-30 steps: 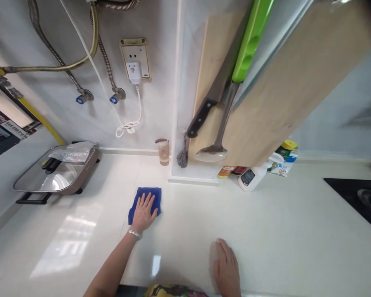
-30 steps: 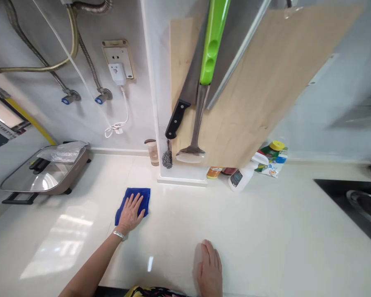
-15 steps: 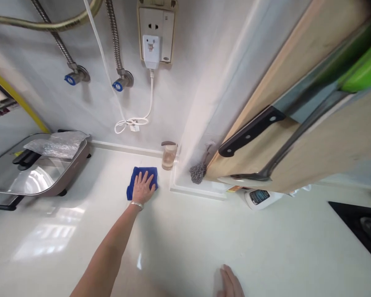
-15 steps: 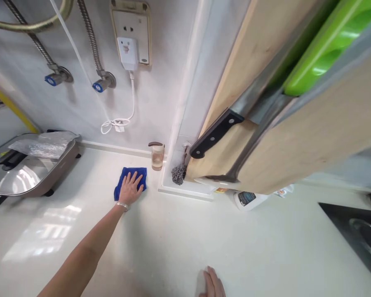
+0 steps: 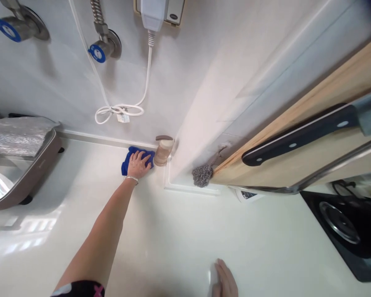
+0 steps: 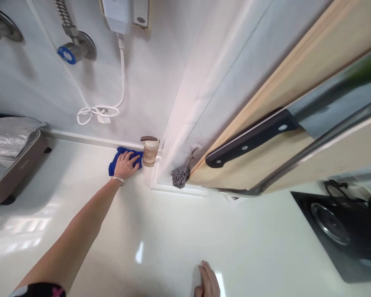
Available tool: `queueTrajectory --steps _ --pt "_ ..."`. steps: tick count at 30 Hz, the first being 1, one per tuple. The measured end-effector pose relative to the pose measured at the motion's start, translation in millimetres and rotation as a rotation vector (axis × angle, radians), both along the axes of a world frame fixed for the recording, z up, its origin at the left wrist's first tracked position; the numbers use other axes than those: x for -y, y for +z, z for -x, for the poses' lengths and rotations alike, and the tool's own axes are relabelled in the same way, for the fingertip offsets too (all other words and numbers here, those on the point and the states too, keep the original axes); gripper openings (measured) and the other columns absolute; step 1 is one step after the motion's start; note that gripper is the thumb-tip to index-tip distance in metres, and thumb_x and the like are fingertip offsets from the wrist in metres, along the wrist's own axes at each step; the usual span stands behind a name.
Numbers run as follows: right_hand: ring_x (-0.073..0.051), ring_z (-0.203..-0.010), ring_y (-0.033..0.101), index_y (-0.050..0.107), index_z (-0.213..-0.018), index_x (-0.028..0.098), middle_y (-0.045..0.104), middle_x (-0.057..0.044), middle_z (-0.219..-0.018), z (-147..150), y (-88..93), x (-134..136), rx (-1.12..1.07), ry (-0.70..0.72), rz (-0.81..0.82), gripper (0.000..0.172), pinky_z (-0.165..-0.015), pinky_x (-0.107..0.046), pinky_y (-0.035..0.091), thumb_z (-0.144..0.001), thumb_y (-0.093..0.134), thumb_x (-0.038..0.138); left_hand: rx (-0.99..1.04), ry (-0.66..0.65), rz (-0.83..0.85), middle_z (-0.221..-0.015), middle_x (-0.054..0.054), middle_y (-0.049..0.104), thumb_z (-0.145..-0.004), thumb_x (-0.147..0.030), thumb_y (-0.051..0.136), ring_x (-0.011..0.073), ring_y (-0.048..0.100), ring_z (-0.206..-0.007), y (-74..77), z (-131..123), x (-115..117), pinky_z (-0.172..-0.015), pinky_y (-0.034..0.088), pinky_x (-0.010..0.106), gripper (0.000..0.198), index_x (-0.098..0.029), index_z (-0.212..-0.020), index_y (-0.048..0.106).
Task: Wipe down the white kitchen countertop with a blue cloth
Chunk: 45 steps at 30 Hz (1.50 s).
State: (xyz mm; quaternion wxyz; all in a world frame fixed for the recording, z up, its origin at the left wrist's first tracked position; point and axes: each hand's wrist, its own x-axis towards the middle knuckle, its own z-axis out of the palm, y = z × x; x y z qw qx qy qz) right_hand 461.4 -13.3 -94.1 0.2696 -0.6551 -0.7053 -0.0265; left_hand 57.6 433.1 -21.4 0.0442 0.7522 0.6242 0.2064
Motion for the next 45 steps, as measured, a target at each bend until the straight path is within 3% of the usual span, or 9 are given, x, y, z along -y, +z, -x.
queueTrajectory --steps 5,11,17,22,26,32,36,40,45 --pt "-0.029 -0.132 0.051 0.044 -0.143 0.023 0.054 -0.013 -0.142 15.0 12.1 1.2 -0.009 -0.074 0.112 0.050 -0.105 -0.058 0.049 -0.093 0.037 0.018 0.006 -0.026 -0.002 -0.154 0.009 0.045 -0.093 -0.042 0.047 0.0361 0.027 -0.148 -0.7 0.7 10.0 -0.122 0.016 0.056 0.053 -0.023 -0.141 0.057" --pt "-0.027 -0.134 0.048 0.044 -0.143 0.023 0.052 -0.011 -0.144 18.0 20.1 -1.3 -0.035 -0.076 0.091 0.053 -0.110 -0.056 0.045 -0.090 0.040 0.015 -0.043 0.022 0.039 -0.160 0.010 0.036 -0.094 -0.043 0.045 0.0392 0.021 -0.151 -1.1 4.9 62.0 -0.122 0.016 0.059 0.057 -0.021 -0.146 0.051" --pt "-0.027 -0.136 0.046 0.042 -0.144 0.020 0.051 -0.012 -0.145 16.8 18.3 0.0 -0.056 -0.039 0.056 0.055 -0.112 -0.055 0.042 -0.090 0.040 0.015 -0.088 0.043 0.082 -0.162 0.008 0.033 -0.094 -0.041 0.047 0.0384 0.019 -0.152 2.8 2.3 149.3 -0.122 0.017 0.059 0.058 -0.022 -0.148 0.048" --pt "-0.027 -0.138 0.043 0.042 -0.143 0.019 0.050 -0.013 -0.145 18.2 17.6 0.8 -0.065 -0.031 0.059 0.054 -0.114 -0.055 0.039 -0.089 0.040 0.016 -0.155 0.001 0.082 -0.163 0.010 0.031 -0.095 -0.040 0.046 0.0374 0.016 -0.153 4.8 -17.3 232.0 -0.123 0.019 0.057 0.057 -0.021 -0.149 0.047" --pt "-0.027 -0.139 0.040 0.041 -0.143 0.018 0.049 -0.013 -0.147 18.1 18.9 1.2 -0.082 -0.023 0.073 0.055 -0.115 -0.054 0.037 -0.088 0.041 0.016 -0.171 -0.057 0.113 -0.164 0.010 0.028 -0.093 -0.038 0.049 0.0378 0.012 -0.154 6.7 -50.0 293.4 -0.123 0.019 0.058 0.060 -0.022 -0.151 0.043" --pt "-0.026 -0.140 0.039 0.038 -0.145 0.018 0.047 -0.013 -0.148 16.2 19.9 1.2 -0.121 0.009 0.057 0.056 -0.117 -0.053 0.035 -0.090 0.038 0.015 -0.155 -0.281 0.147 -0.167 0.008 0.022 -0.089 -0.038 0.056 0.0395 0.007 -0.154 6.1 -122.8 366.4 -0.122 0.021 0.061 0.068 -0.025 -0.154 0.039" --pt "-0.026 -0.141 0.039 0.035 -0.148 0.018 0.047 -0.013 -0.148 13.2 21.1 0.8 -0.186 0.052 0.047 0.058 -0.117 -0.054 0.035 -0.090 0.035 0.014 -0.103 -0.446 0.167 -0.168 0.010 0.016 -0.088 -0.043 0.058 0.0396 0.005 -0.154 1.9 -181.2 385.7 -0.122 0.019 0.061 0.074 -0.025 -0.155 0.035" --pt "-0.027 -0.139 0.040 0.034 -0.150 0.019 0.047 -0.014 -0.148 9.4 20.1 1.5 -0.282 0.044 0.035 0.060 -0.115 -0.057 0.037 -0.090 0.035 0.014 -0.061 -0.552 0.160 -0.169 0.009 0.012 -0.087 -0.042 0.059 0.0385 0.001 -0.154 -4.9 -232.5 383.7 -0.124 0.016 0.060 0.077 -0.023 -0.156 0.033" --pt "-0.026 -0.136 0.043 0.038 -0.147 0.019 0.049 -0.013 -0.145 5.6 20.2 2.2 -0.360 0.042 0.024 0.059 -0.113 -0.055 0.041 -0.088 0.036 0.013 -0.034 -0.596 0.185 -0.167 0.009 0.019 -0.088 -0.042 0.059 0.0371 0.001 -0.154 -6.8 -247.6 379.0 -0.124 0.015 0.057 0.072 -0.023 -0.154 0.038"
